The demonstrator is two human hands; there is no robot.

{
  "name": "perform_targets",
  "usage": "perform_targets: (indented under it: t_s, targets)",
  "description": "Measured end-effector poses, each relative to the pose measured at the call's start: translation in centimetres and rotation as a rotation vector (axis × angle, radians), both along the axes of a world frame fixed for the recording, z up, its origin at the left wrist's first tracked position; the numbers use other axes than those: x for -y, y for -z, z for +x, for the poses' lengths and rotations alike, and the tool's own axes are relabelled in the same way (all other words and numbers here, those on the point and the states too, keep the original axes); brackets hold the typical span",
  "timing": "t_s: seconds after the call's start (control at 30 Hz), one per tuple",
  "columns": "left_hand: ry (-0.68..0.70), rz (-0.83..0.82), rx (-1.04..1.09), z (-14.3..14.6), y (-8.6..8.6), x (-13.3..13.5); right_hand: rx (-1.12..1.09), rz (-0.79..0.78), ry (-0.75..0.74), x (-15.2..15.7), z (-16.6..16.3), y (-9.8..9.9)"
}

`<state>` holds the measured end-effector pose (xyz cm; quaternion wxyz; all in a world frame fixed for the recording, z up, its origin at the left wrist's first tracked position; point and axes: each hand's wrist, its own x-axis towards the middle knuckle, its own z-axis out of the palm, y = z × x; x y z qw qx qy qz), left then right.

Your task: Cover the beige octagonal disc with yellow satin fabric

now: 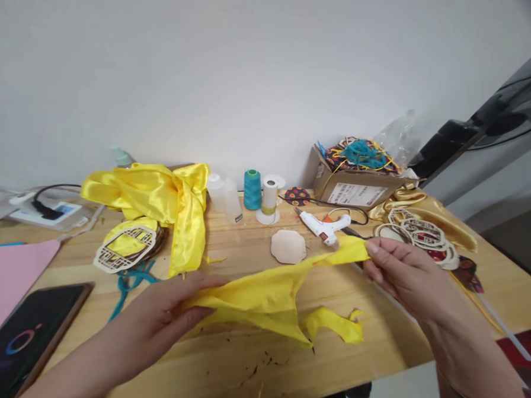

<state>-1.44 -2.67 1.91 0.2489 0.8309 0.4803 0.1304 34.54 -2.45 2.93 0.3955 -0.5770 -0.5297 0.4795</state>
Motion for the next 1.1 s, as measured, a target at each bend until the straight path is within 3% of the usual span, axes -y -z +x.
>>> perform_targets:
  t_s: [0.07,0.2,0.27,0.37,0.47,0.63,0.73,0.87,0.93,1.1]
  targets:
    - [0.027,0.074,-0.016,0.0,0.1,0.2,0.130,0.081,0.013,-0.3,0.2,0.3]
    - [0.103,0.160,-0.106,-0.3,0.2,0.4,0.705,0.259,-0.063,0.4,0.4,1.3]
    - [0.101,0.212,-0.124,-0.5,0.2,0.3,0.871,0.410,-0.037,1.1,-0.6,1.8]
    - [0.089,0.389,-0.069,-0.4,0.6,0.3,0.787,0.539,-0.138,1.9,-3.7,2.1]
    - [0.096,0.506,-0.033,0.4,1.2,1.0,0.746,0.493,-0.286,1.9,-7.3,2.7]
    - [0.203,0.283,-0.110,2.8,1.9,1.6,0.893,0.430,-0.492,0.9,-10.5,4.8]
    - [0.251,0.167,-0.139,4.1,1.8,1.2,0.793,0.406,-0.540,1.0,-10.3,4.5]
    - [0.284,0.059,-0.127,4.7,1.4,0.5,0.479,0.285,-0.549,2.9,-8.1,1.5]
    - [0.229,0.034,-0.129,4.3,0.8,0.2,0.374,0.126,-0.602,4.3,-6.7,-0.2]
    - [0.186,-0.013,-0.047,2.0,-2.3,-0.2,-0.003,-0.257,-0.500,6.0,-4.2,-2.6]
